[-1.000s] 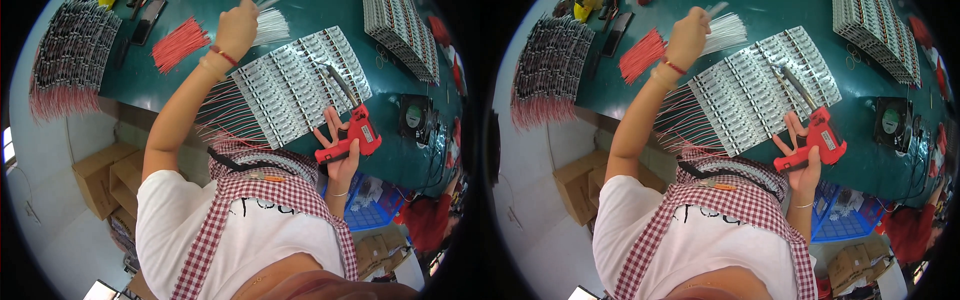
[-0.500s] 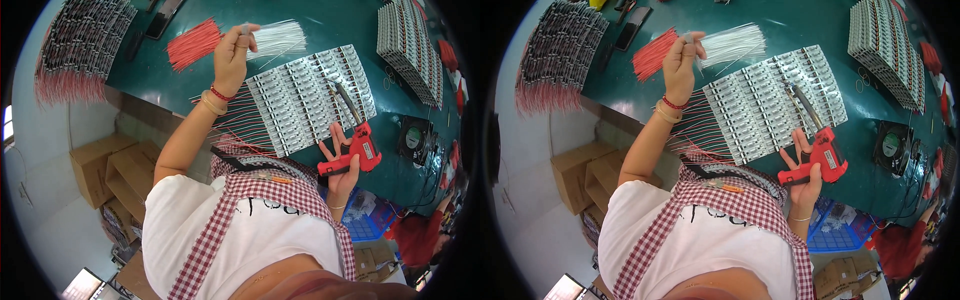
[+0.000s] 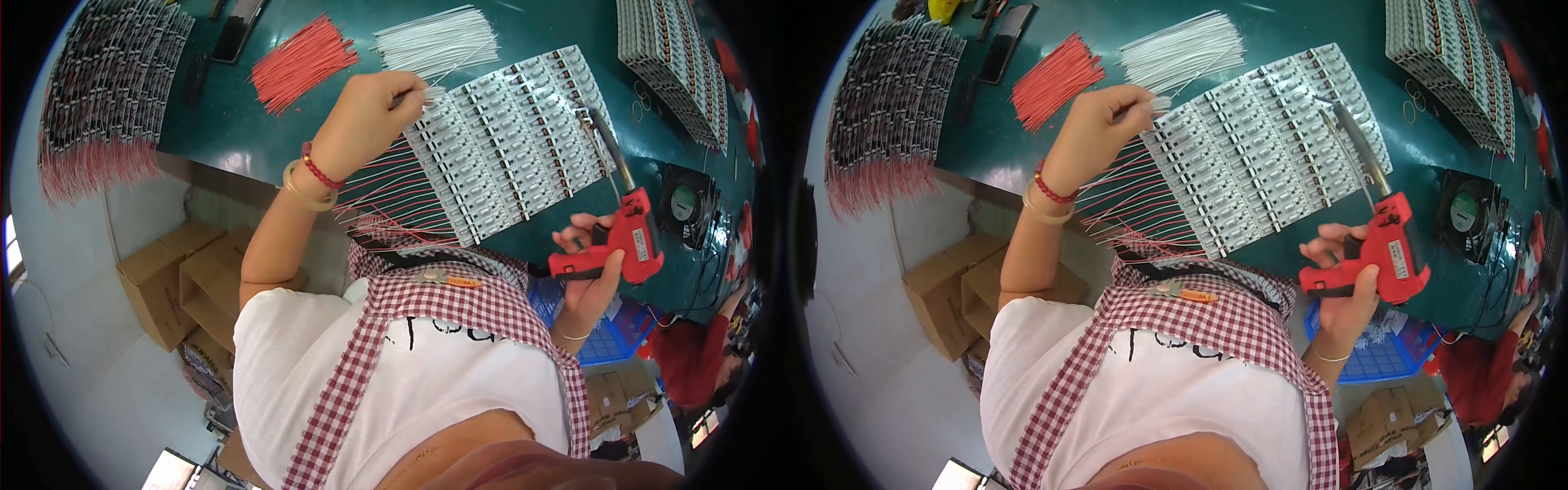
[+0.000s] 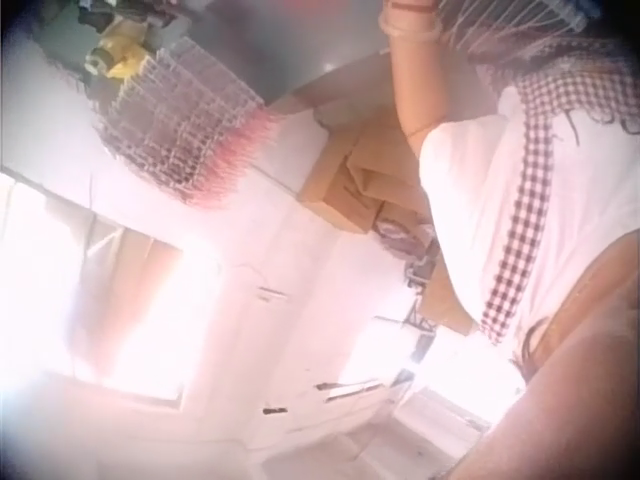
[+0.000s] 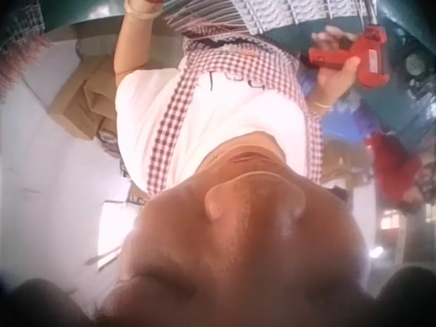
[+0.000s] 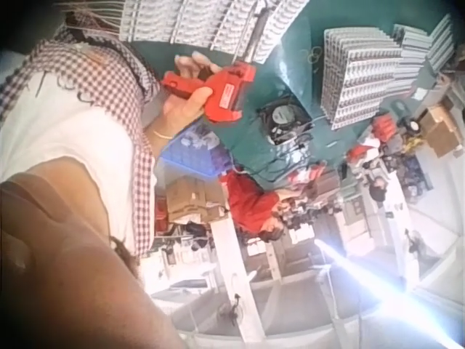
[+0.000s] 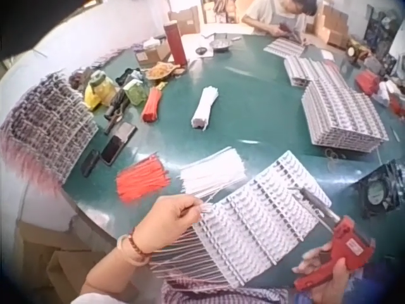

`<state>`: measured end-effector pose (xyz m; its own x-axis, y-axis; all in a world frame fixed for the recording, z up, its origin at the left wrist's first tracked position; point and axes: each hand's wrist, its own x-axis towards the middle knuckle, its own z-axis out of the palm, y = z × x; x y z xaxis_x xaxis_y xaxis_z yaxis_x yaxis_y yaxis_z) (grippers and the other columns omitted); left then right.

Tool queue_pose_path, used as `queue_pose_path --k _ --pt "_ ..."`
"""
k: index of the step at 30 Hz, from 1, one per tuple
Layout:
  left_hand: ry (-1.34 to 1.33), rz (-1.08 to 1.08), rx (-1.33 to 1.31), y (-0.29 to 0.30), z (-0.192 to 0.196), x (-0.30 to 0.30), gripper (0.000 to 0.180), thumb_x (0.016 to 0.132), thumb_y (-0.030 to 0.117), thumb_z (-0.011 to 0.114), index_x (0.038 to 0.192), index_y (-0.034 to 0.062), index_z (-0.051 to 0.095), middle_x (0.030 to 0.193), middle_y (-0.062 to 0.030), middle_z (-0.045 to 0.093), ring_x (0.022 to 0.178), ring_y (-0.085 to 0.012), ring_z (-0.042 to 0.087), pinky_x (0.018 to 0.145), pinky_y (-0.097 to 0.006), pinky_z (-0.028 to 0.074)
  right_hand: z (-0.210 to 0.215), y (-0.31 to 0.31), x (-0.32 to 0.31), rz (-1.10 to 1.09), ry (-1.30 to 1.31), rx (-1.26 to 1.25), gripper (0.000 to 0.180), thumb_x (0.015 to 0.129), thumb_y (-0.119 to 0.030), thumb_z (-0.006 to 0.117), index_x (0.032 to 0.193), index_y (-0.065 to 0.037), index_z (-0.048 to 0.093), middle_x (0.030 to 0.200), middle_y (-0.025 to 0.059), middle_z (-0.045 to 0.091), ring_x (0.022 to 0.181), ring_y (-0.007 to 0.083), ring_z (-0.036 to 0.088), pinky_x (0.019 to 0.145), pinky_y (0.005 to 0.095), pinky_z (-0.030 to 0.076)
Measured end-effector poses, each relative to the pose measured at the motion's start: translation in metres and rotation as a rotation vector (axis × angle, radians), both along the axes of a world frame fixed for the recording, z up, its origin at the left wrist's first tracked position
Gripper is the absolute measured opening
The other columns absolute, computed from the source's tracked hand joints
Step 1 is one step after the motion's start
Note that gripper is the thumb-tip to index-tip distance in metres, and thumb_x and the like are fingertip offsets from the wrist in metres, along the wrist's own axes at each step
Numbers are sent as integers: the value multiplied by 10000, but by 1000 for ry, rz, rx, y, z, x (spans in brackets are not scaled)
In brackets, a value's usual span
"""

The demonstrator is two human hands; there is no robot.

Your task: Assembling electronic components using a heat sealing or soldering tool at a workbench.

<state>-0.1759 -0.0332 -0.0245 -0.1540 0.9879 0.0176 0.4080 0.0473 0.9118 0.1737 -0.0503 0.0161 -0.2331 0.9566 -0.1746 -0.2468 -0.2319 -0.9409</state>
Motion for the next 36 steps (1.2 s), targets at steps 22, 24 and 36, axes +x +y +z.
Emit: queue_pose_path --k 22,24,36 --pt "690 -202 500 0 -20 51 299 746 29 639 1038 -35 635 850 -92 540 783 -237 585 674 -329 524 19 5 -22 162 -436 -88 416 1001 -247 610 1271 59 530 719 85 587 497 102 483 474 256 434" --pt "686 -207 499 1 -20 51 299 747 29 639 1039 -37 634 850 -94 539 786 -237 585 681 -329 524 22 4 -26 153 -472 -89 401 998 -229 609 1262 62 532 710 82 584 499 100 481 476 255 430" --pt "625 -183 483 0 -19 52 342 737 3 642 1076 -35 667 900 -107 590 784 -255 605 656 -343 519 19 0 -19 176 -603 -40 193 899 -66 711 1074 7 669 806 22 652 633 81 571 557 245 458"
